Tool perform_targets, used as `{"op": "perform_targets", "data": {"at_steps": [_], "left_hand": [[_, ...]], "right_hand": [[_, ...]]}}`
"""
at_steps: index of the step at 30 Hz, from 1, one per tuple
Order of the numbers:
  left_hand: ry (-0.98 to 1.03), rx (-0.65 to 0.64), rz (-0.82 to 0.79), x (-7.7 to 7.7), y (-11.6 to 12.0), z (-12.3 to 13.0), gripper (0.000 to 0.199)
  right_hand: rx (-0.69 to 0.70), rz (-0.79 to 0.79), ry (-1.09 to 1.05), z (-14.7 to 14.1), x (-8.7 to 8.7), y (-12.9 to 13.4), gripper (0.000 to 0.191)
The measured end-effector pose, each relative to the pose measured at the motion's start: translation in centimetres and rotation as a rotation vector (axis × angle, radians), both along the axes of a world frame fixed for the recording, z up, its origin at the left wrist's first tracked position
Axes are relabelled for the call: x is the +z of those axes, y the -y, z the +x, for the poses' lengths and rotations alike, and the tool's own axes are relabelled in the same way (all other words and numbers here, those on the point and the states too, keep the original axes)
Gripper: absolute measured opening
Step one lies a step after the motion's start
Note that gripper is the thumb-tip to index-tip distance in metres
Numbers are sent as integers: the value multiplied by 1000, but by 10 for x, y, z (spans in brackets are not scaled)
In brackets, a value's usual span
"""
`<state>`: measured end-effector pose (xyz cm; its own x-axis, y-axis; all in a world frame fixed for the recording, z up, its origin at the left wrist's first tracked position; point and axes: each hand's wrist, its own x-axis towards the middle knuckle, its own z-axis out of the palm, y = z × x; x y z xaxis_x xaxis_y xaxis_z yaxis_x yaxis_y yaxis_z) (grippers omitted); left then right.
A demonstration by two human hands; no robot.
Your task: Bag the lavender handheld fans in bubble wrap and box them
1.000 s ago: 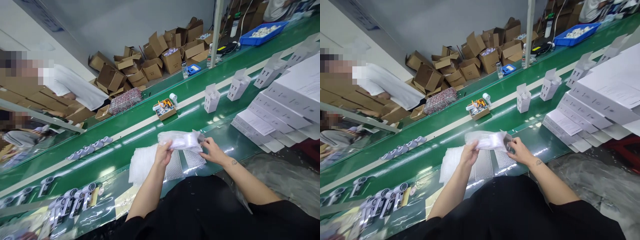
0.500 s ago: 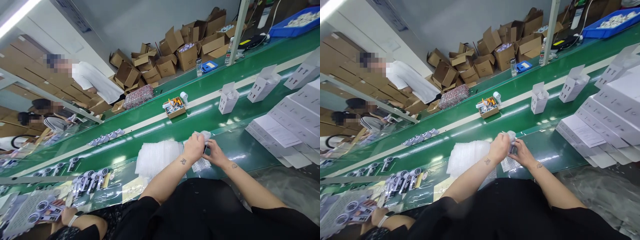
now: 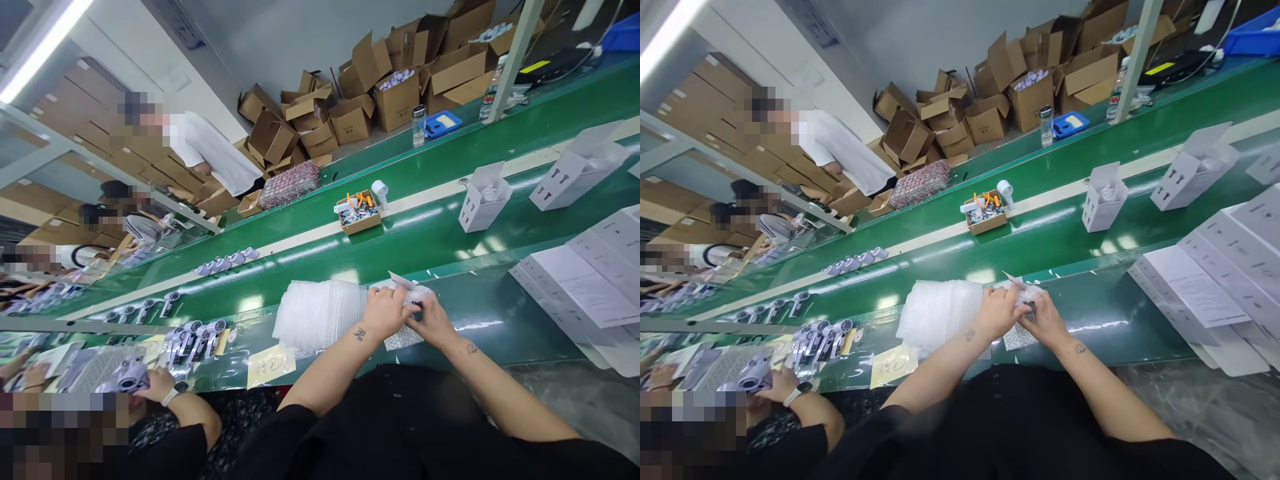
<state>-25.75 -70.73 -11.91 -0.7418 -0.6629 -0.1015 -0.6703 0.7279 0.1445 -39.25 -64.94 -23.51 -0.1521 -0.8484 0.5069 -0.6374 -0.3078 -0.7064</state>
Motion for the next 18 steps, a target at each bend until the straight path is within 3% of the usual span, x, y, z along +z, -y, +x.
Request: {"op": "perform_targets", "data": {"at_steps": [2, 6, 11, 15, 18], "left_hand": [[54, -7, 26, 7, 5, 5, 60], [199, -200, 214, 24, 28, 10, 59], [473, -382, 267, 22, 58, -14, 67], [420, -464, 129, 30, 61, -13, 27], [347, -455, 49, 44, 60, 5, 22]], "right_hand": [[49, -27, 15, 0, 3, -1, 51], [116, -31, 52, 0, 6, -1, 55], [128, 7, 45, 0, 11, 3, 55], [121, 42, 5, 1, 15, 4, 53], [61, 75, 20, -1, 16, 6, 53]]}}
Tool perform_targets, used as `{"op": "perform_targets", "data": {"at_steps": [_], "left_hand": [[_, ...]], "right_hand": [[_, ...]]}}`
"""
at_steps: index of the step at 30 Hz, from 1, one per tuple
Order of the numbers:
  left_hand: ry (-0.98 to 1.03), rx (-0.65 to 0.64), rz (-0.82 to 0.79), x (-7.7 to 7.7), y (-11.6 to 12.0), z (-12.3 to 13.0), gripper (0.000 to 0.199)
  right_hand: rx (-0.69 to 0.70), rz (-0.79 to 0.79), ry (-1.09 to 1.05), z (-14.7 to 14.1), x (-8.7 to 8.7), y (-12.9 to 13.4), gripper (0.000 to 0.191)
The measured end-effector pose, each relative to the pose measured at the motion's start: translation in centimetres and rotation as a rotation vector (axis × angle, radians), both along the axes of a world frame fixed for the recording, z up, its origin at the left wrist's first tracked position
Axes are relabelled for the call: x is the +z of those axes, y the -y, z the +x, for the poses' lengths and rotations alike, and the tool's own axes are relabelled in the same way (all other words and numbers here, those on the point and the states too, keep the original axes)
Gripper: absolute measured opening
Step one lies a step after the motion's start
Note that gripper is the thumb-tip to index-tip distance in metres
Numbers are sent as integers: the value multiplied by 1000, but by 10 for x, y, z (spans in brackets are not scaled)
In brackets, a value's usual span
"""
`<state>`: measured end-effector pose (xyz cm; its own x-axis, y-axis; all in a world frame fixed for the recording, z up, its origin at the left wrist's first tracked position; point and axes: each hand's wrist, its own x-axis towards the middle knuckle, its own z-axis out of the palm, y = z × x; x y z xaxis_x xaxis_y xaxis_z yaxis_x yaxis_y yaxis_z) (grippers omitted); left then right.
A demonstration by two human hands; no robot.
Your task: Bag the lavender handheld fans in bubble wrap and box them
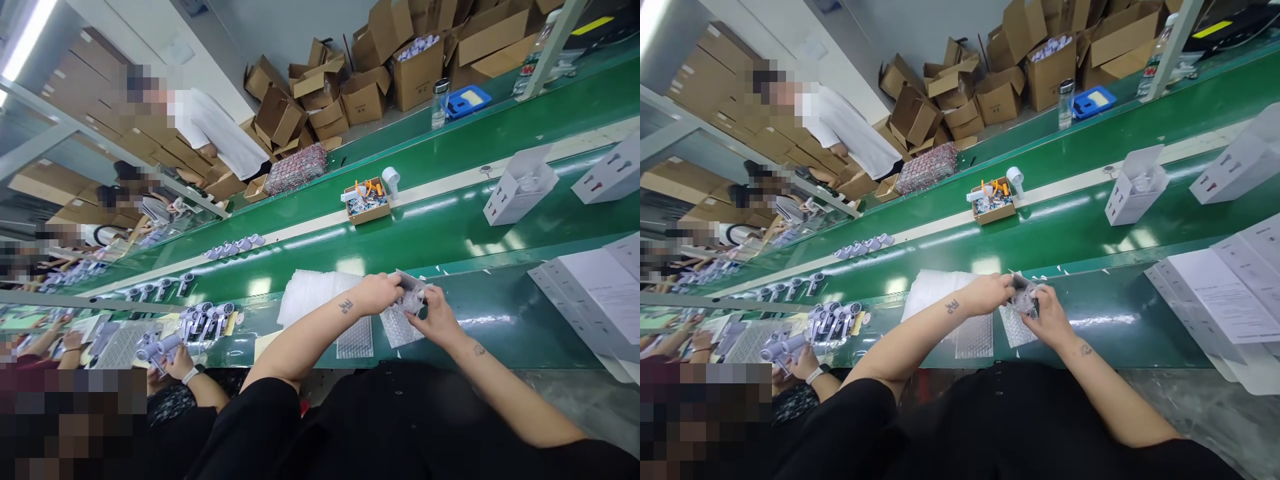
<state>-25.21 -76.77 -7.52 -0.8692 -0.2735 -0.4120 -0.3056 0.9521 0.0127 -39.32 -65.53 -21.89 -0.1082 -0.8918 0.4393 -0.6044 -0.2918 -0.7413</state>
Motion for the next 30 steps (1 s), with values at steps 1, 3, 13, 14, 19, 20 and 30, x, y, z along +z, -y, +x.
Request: {"op": "perform_targets", "data": {"at_steps": [1, 3, 13, 14, 19, 20, 30], "left_hand": [[-13, 10, 3, 2, -1, 5, 26], [-46, 85, 16, -2, -5, 12, 38], [-113, 586, -124, -43, -44, -5, 32], [-108, 593, -108, -41, -42, -5, 31], [-342, 689, 11, -28, -29, 13, 31], [-471, 702, 53, -26, -29, 19, 31], [-406, 505, 256, -101, -90, 22, 52]], "right_hand": [[6, 3, 4, -1, 1, 1, 53], [58, 2, 0, -2, 2, 3, 53], [139, 16, 25, 6, 2, -3, 57], [144, 28, 16, 5, 4, -2, 55], [117, 112, -14, -11, 39, 19, 44], [115, 105, -1, -19, 49, 28, 43], [66, 176, -62, -139, 52, 192, 59]]}}
